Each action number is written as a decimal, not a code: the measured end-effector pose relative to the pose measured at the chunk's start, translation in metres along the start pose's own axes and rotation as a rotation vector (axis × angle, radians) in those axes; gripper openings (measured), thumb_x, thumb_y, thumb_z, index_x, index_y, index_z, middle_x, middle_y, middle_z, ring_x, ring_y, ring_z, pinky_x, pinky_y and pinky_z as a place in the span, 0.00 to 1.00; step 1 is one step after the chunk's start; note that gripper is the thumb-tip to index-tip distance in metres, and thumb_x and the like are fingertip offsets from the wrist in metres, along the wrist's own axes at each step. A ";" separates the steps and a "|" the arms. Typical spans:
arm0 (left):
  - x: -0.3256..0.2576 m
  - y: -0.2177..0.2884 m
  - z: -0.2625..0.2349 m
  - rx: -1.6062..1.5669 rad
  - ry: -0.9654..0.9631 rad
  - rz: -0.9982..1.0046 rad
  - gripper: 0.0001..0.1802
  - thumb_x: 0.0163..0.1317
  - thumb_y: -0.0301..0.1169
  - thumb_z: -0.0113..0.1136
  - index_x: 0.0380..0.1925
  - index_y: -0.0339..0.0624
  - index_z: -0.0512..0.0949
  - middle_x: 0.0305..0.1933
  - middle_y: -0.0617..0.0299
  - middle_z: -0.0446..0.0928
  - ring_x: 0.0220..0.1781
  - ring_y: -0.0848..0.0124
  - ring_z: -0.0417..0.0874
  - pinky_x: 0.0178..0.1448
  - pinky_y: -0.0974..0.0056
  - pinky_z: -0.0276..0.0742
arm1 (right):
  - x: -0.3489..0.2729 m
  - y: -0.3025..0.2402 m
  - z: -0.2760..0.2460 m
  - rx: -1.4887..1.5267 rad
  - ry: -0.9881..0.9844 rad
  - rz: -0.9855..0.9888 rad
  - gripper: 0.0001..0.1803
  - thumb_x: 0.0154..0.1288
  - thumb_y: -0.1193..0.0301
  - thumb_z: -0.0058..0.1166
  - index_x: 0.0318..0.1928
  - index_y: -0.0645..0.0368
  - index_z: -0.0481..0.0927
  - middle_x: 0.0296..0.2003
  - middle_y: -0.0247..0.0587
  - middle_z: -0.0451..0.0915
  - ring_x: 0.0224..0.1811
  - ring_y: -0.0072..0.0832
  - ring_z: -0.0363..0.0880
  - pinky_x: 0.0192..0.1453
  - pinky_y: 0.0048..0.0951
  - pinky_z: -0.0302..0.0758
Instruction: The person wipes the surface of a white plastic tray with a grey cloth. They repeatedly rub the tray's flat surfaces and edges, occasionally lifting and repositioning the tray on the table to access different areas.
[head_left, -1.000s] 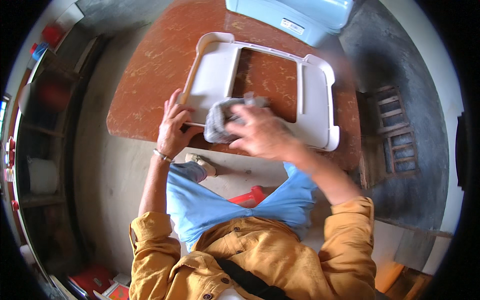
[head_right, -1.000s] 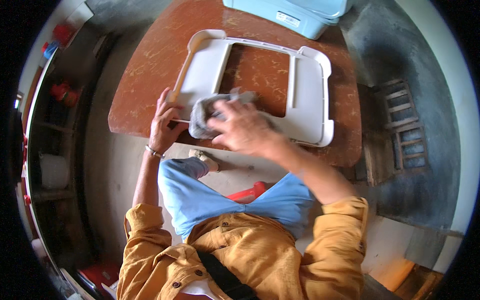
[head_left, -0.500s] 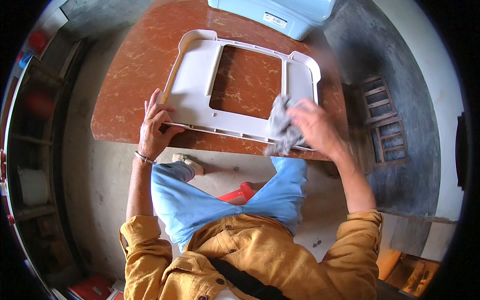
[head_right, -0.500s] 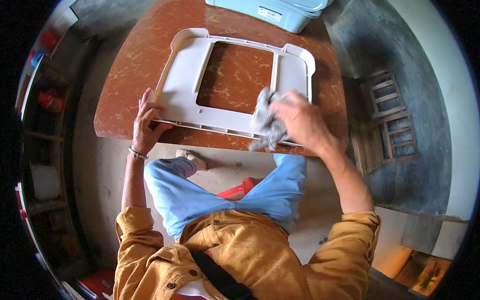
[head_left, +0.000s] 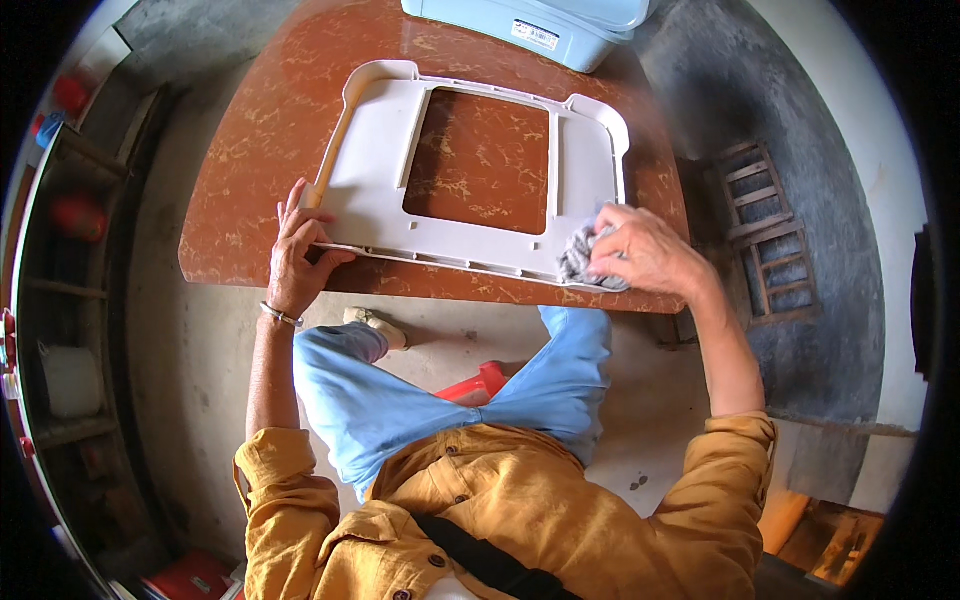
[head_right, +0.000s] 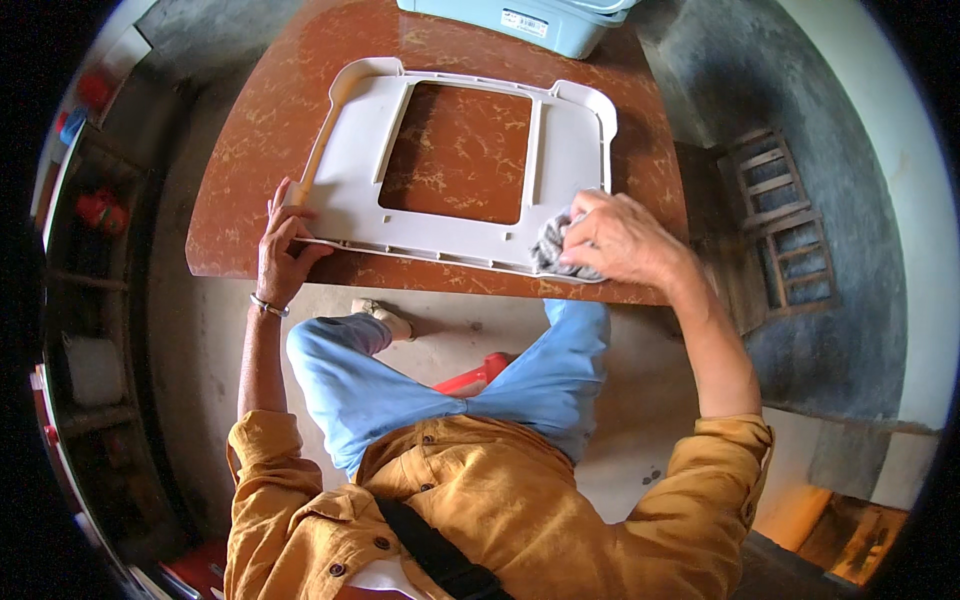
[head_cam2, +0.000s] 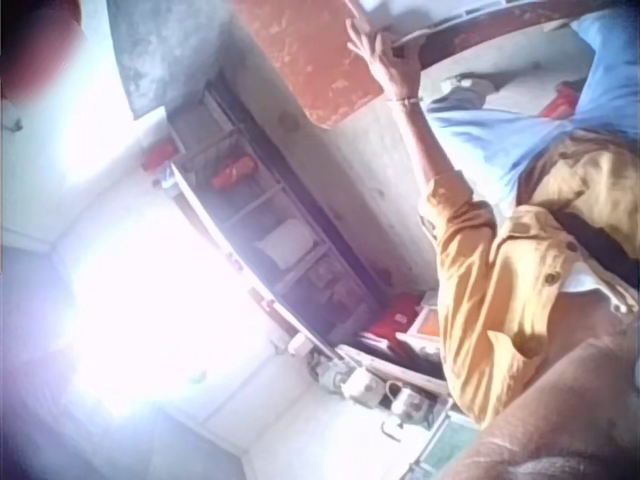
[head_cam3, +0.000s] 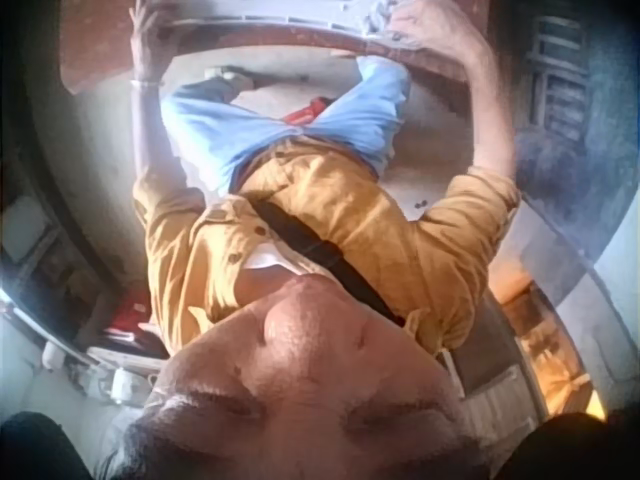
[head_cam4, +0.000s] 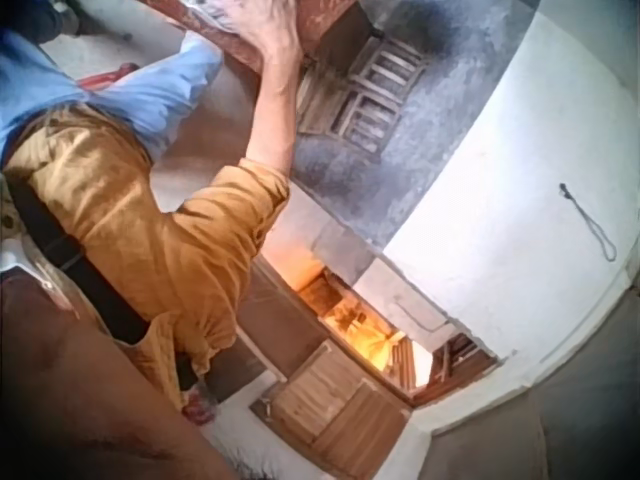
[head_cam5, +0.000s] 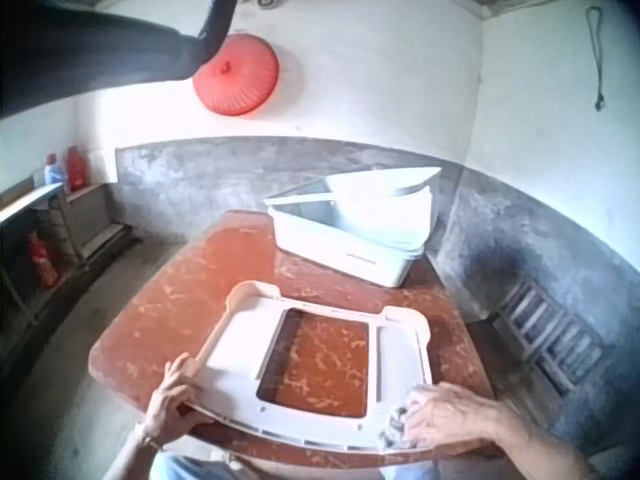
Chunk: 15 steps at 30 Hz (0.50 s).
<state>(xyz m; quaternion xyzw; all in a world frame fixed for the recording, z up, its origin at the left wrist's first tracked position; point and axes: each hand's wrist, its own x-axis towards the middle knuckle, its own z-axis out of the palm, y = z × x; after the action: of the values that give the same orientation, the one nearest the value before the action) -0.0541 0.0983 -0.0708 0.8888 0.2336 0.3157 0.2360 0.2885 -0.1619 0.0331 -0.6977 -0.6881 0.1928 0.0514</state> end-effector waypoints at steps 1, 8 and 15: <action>0.000 -0.001 0.001 -0.016 -0.002 0.002 0.23 0.37 0.24 0.78 0.20 0.40 0.66 0.49 0.58 0.79 0.76 0.49 0.57 0.78 0.40 0.48 | 0.001 0.000 0.001 -0.037 0.057 0.035 0.09 0.60 0.60 0.62 0.32 0.51 0.87 0.38 0.40 0.75 0.43 0.36 0.77 0.50 0.38 0.73; 0.002 -0.002 0.001 -0.009 -0.015 0.001 0.22 0.38 0.27 0.78 0.20 0.39 0.67 0.50 0.57 0.78 0.77 0.49 0.55 0.78 0.40 0.47 | 0.030 -0.041 0.040 0.229 0.207 -0.104 0.09 0.61 0.63 0.61 0.34 0.54 0.86 0.44 0.43 0.77 0.43 0.40 0.81 0.48 0.39 0.75; -0.001 -0.001 0.006 0.133 0.071 -0.044 0.19 0.40 0.26 0.76 0.32 0.41 0.77 0.61 0.59 0.72 0.77 0.50 0.53 0.77 0.34 0.42 | 0.008 0.006 0.005 -0.129 0.147 -0.043 0.11 0.64 0.63 0.57 0.30 0.55 0.85 0.42 0.41 0.74 0.49 0.37 0.74 0.52 0.39 0.71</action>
<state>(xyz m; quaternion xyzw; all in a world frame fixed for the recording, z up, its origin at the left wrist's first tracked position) -0.0510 0.0970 -0.0766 0.8853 0.2818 0.3258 0.1750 0.2925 -0.1553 0.0246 -0.6967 -0.7084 0.0951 0.0608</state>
